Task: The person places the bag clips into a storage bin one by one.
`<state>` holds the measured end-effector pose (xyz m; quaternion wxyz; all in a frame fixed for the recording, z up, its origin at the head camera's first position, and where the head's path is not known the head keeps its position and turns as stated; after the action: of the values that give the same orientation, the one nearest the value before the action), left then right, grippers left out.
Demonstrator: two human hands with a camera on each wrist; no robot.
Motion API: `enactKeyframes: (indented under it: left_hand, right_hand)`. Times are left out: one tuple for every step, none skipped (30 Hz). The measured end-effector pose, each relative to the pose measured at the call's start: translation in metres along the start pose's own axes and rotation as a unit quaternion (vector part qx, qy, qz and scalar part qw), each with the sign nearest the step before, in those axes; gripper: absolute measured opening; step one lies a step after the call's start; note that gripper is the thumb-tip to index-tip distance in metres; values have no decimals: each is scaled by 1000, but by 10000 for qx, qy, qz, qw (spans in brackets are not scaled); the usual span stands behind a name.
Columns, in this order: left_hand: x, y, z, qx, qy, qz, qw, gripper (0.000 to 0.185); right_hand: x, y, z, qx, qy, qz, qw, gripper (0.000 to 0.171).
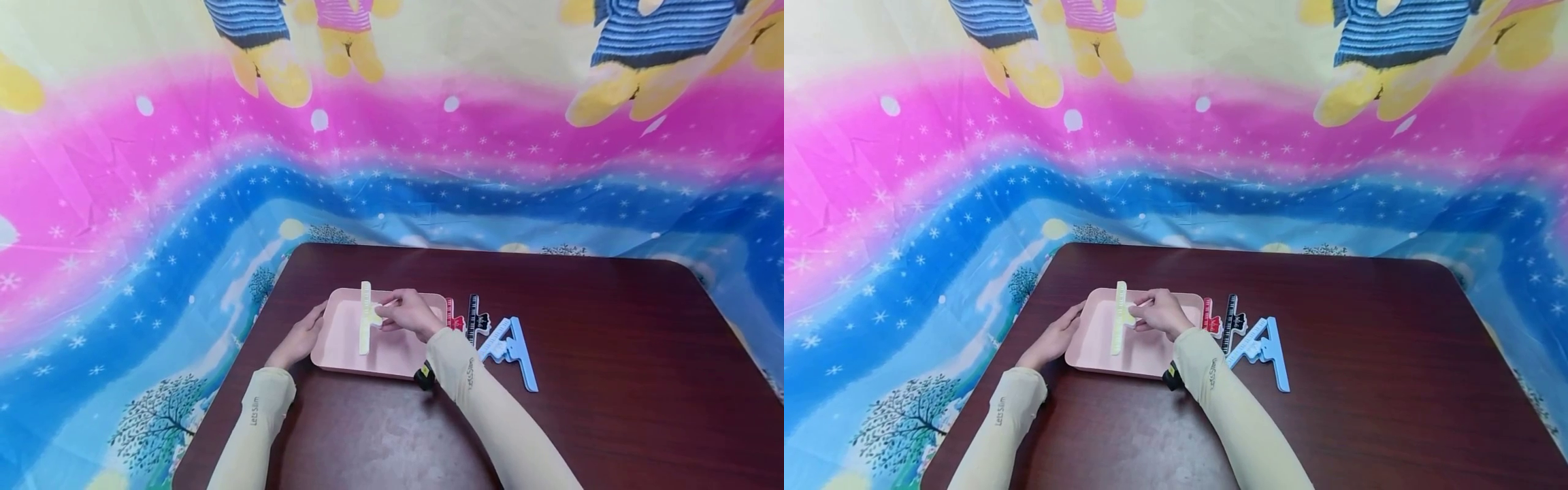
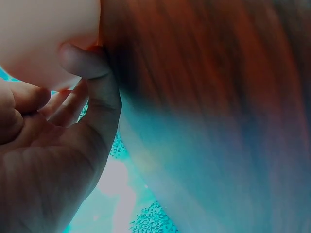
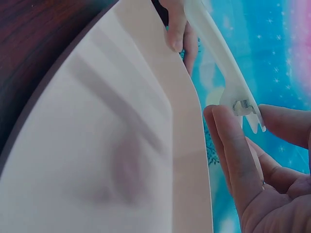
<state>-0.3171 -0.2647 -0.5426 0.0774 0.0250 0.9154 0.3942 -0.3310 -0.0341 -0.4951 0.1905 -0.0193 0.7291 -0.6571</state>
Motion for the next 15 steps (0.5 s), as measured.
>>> enactKeyframes:
  left_hand:
    - [1,0,0,3,16,28,10000,53]
    - [1,0,0,6,28,50,10000,53]
    - [1,1,0,17,39,62,10000,53]
    - [1,0,0,12,50,52,10000,52]
    - [1,-1,1,11,50,30,10000,52]
    - [1,-1,1,25,49,6,10000,53]
    - [2,-1,1,81,44,-3,10000,53]
    - [2,-2,1,99,40,-45,9999,53]
    - [2,-2,0,112,39,-84,9999,53]
    - [1,-2,0,107,40,-121,9999,53]
    - [1,-1,0,120,41,-123,9998,53]
    - [1,0,0,125,45,-107,9999,53]
    - [1,0,-1,135,57,-77,9999,53]
    - [2,1,-1,115,68,-62,9999,53]
    - [2,2,-2,129,79,-24,9999,53]
  right_hand:
    - [1,0,2,-7,15,-6,10000,26]
    - [2,0,4,-2,13,-9,10000,26]
    - [3,0,6,-2,3,-15,10000,26]
    - [4,1,8,12,-5,8,10000,25]
    - [5,2,9,13,-10,27,10000,25]
    - [6,3,11,8,-17,46,10000,26]
    - [7,3,13,-2,-28,63,10000,26]
    - [8,3,14,-5,-37,88,10000,26]
    - [8,3,16,-16,-42,104,9999,27]
    - [9,3,17,-19,-48,122,9999,27]
    - [10,3,18,-35,-56,125,9999,27]
    - [11,3,19,-43,-63,132,9999,27]
    - [11,3,20,-49,-70,139,9999,27]
    - [12,3,21,-54,-67,157,9998,27]
    - [13,3,23,-65,-76,165,9998,27]
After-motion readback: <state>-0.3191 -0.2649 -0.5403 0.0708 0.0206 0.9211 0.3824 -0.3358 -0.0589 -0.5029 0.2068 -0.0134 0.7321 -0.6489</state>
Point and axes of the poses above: each hand's wrist, its own x-axis towards the middle knuckle, its own z-axis out of the palm, y = z × x, the point moved 10 cm from there along x, towards the middle knuckle, and after that the axes turned 3 degrees about y, right-handed, at the moved point
